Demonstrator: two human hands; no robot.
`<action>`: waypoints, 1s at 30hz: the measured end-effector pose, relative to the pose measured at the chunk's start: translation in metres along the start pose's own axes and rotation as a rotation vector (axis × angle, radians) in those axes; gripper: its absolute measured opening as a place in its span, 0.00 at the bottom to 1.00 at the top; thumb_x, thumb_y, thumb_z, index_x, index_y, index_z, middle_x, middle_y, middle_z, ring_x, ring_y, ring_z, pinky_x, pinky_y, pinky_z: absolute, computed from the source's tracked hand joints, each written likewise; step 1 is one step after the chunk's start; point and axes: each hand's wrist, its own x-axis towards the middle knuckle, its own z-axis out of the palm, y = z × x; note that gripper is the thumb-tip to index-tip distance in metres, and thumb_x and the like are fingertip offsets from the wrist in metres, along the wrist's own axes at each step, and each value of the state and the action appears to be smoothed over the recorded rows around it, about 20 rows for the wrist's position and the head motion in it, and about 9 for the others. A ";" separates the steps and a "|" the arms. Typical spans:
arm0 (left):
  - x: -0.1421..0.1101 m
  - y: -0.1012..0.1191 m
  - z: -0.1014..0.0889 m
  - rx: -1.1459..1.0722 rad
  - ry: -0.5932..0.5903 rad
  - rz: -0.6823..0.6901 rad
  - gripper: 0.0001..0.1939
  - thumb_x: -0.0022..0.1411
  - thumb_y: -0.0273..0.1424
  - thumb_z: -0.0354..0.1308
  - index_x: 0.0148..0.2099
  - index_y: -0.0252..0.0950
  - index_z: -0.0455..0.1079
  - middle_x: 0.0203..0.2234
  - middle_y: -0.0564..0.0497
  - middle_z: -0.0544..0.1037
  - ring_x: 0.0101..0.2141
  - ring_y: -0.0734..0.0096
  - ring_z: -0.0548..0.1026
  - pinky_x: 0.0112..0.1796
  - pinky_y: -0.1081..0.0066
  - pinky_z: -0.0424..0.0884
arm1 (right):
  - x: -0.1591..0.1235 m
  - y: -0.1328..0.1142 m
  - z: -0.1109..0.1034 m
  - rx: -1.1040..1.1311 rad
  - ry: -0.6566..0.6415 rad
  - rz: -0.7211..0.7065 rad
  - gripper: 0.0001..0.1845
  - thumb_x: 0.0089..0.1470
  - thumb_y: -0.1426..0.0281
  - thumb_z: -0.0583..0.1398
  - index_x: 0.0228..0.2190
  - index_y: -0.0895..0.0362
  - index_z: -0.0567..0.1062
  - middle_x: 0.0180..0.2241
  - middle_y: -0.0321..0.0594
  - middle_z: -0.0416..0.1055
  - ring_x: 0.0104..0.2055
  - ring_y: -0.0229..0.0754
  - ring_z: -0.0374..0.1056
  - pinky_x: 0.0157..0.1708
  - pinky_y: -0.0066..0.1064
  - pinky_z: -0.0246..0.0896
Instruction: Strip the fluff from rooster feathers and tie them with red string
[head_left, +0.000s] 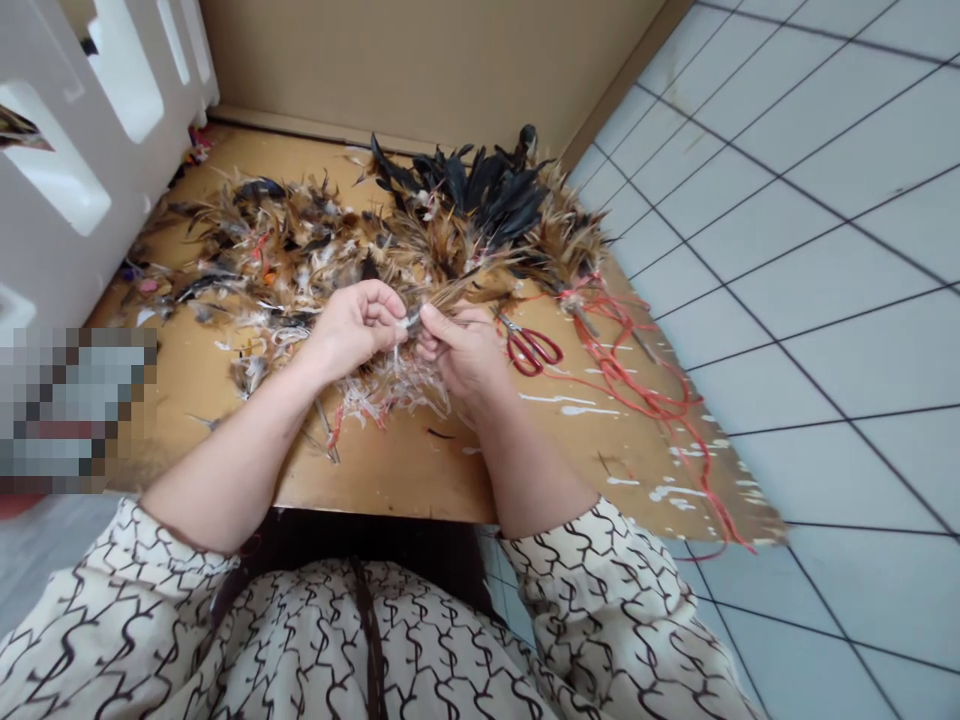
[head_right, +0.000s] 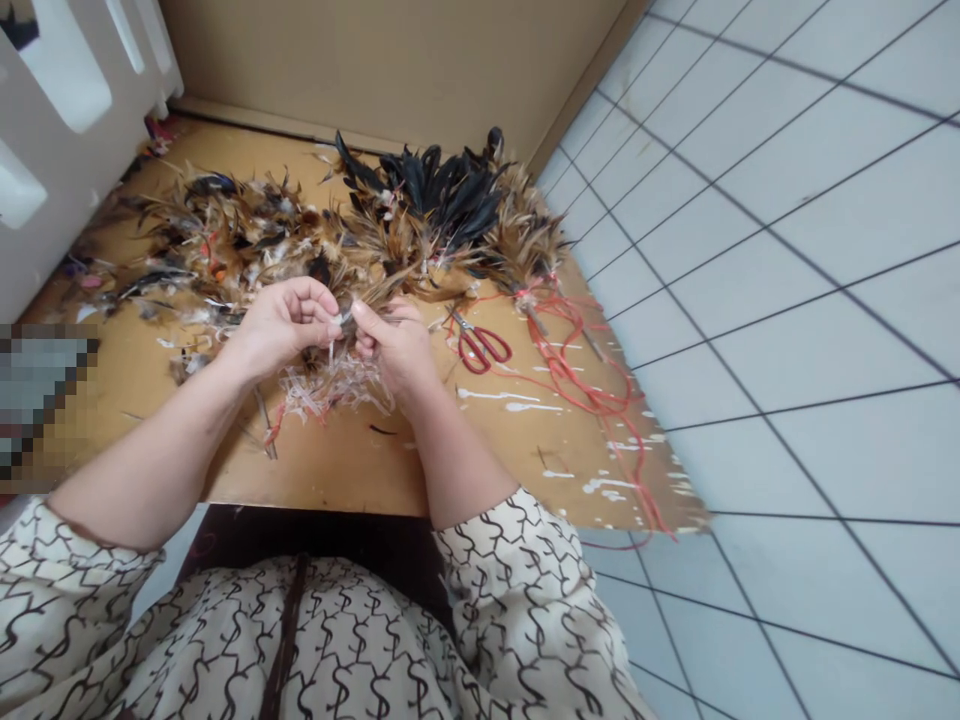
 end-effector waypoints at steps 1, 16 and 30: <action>0.000 0.000 0.000 0.005 -0.006 -0.011 0.11 0.40 0.17 0.61 0.26 0.33 0.65 0.14 0.59 0.69 0.17 0.82 0.67 0.22 0.79 0.63 | 0.000 -0.002 0.000 0.007 0.002 -0.004 0.24 0.33 0.59 0.70 0.16 0.56 0.61 0.12 0.26 0.55 0.15 0.27 0.50 0.14 0.23 0.47; -0.001 0.002 0.002 0.077 -0.038 -0.118 0.10 0.51 0.19 0.57 0.20 0.32 0.66 0.10 0.56 0.66 0.12 0.85 0.59 0.17 0.79 0.55 | 0.008 -0.011 -0.016 -0.021 0.077 -0.044 0.20 0.38 0.66 0.69 0.15 0.57 0.62 0.13 0.28 0.57 0.16 0.28 0.54 0.14 0.22 0.50; 0.001 0.004 -0.004 0.064 0.153 -0.037 0.07 0.41 0.23 0.63 0.18 0.32 0.67 0.11 0.57 0.68 0.12 0.84 0.60 0.17 0.79 0.57 | 0.019 -0.021 -0.033 0.015 0.160 -0.065 0.15 0.38 0.73 0.67 0.17 0.59 0.64 0.12 0.29 0.62 0.14 0.26 0.54 0.12 0.19 0.48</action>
